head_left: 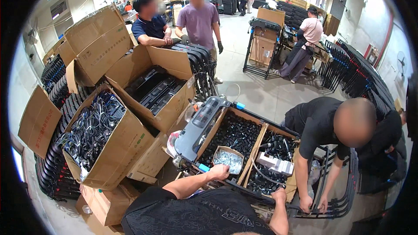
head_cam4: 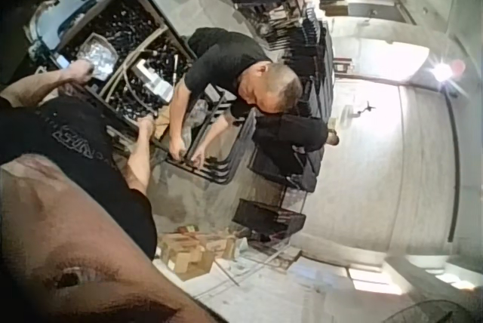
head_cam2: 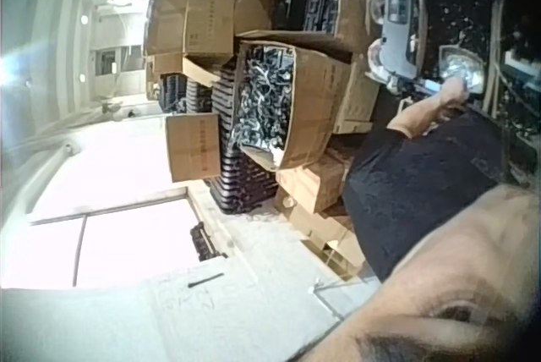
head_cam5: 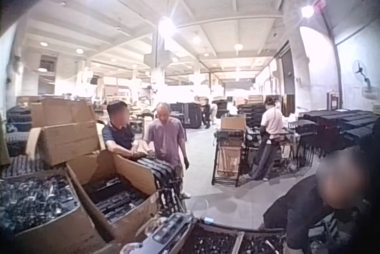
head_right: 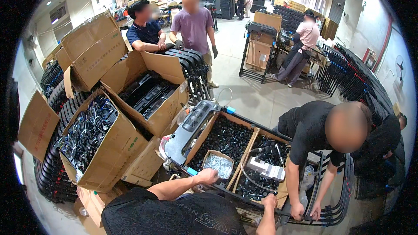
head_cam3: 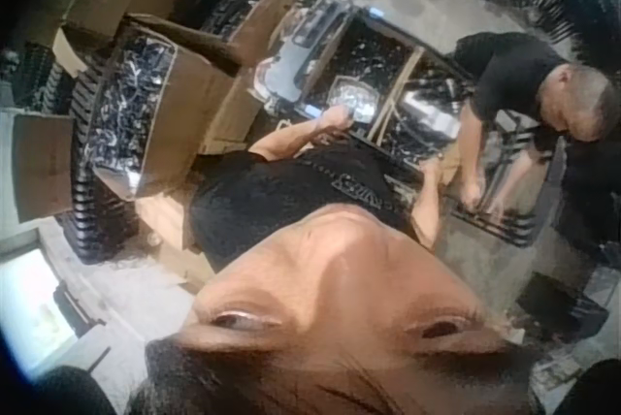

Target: Manually assemble metal frames and electronic parts using power drivers in a factory setting.

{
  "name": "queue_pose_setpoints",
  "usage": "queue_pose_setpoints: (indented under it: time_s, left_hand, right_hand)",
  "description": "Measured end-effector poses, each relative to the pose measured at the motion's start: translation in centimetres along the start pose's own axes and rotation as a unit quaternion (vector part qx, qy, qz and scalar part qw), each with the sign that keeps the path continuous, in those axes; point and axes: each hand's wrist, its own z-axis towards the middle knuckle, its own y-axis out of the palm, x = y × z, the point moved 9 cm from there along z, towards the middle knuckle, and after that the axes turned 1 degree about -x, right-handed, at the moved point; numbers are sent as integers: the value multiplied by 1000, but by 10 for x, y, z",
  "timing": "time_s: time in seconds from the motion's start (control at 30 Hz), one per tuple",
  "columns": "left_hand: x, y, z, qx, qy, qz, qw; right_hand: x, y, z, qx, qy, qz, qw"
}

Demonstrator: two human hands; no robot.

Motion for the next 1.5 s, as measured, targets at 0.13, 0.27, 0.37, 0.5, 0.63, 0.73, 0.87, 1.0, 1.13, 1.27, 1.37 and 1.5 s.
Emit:
queue_pose_setpoints:
  time_s: [0.13, 0.27, 0.37, 0.5, 0.63, 0.73, 0.87, 1.0, 1.13, 1.27, 1.37, 1.5]
  left_hand:
    - [1, 3, -3, 0, 5, 0, 1000]
    - [0, 3, -3, 0, 3, -3, 1000]
    - [-3, 8, 2, 0, 10, 3, 1000]
    - [-4, 11, 5, 0, 20, 12, 1000]
    - [-6, 12, 6, -8, 7, 6, 1000]
    - [-8, 14, 8, -14, -5, 4, 1000]
    - [-3, 10, 6, -5, 2, 2, 1000]
    - [-2, 7, 3, -2, 3, 1, 1000]
    - [0, 5, 3, 5, 8, 6, 1000]
    - [-6, 8, 3, 10, 13, 17, 1000]
    - [-6, 9, 6, 8, 14, 8, 1000]
    - [-7, 12, 6, 3, 3, 4, 1000]
  right_hand:
    - [-6, 4, 4, -7, -7, -54, 998]
    - [-10, 0, -7, -44, 11, -55, 997]
    - [-12, -9, -14, -10, 13, -45, 999]
    - [-11, -10, -14, -4, 24, -27, 999]
    - [-15, -20, -20, 61, -7, 12, 998]
    - [-14, -23, -19, 88, -34, 50, 994]
    - [-11, -32, -23, 169, -57, 91, 980]
    - [-13, -38, -28, 222, -82, 111, 965]
    - [-10, -40, -31, 212, -73, 114, 968]
    - [-24, -52, -44, 197, -39, 125, 972]
    - [-14, -49, -39, 195, -17, 137, 971]
    - [-7, -39, -28, 189, -3, 152, 970]
